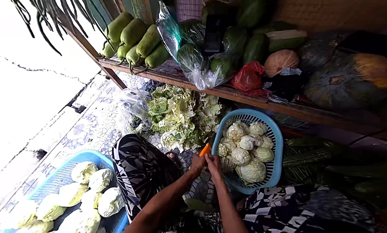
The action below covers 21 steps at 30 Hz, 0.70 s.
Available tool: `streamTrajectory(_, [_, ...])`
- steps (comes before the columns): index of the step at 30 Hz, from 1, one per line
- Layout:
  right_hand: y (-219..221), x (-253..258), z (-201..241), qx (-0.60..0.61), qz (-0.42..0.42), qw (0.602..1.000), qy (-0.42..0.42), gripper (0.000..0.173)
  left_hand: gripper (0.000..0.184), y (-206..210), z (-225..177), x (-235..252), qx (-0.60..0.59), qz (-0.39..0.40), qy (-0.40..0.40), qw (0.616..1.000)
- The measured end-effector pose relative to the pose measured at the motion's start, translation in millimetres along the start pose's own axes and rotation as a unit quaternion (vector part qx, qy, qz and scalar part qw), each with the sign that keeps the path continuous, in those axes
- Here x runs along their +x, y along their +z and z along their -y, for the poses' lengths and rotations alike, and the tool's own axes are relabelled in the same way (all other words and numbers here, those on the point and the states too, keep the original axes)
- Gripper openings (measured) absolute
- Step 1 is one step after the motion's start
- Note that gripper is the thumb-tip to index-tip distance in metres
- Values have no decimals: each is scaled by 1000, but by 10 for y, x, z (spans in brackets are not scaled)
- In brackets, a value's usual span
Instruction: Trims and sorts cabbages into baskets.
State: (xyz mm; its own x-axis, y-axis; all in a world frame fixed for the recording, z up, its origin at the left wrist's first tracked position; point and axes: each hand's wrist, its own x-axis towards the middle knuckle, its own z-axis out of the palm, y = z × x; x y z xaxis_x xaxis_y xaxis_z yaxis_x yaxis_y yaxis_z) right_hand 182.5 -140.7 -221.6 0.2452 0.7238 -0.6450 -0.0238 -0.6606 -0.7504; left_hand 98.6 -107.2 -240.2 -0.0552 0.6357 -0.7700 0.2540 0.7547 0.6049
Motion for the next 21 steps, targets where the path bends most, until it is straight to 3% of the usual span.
streamTrajectory(3, [-20,-127,211,11,42,999,-19,55,42,-36,76,-375,-38,-17,29,999])
streamTrajectory(6, [48,-180,112,12,87,996,-4,62,51,-47,341,-763,0,-29,115,993])
streamTrajectory(10, [-68,-374,247,24,71,997,-24,66,58,-70,478,-999,67,51,248,965])
streamTrajectory(12, [-285,-524,497,-52,47,996,-53,63,56,-59,391,-1022,25,115,321,940])
streamTrajectory(14, [-608,-688,782,-148,-15,986,-77,59,52,87,248,-938,-15,112,400,910])
streamTrajectory(17, [-1106,-980,1158,-239,-119,958,-107,60,40,426,-81,-586,146,92,394,903])
streamTrajectory(18, [-1232,-1053,1216,-244,-154,950,-116,61,46,603,-170,-430,234,104,370,893])
streamTrajectory(21, [-1441,-1133,1264,-249,-247,928,-125,58,89,1172,-291,-18,405,142,344,835])
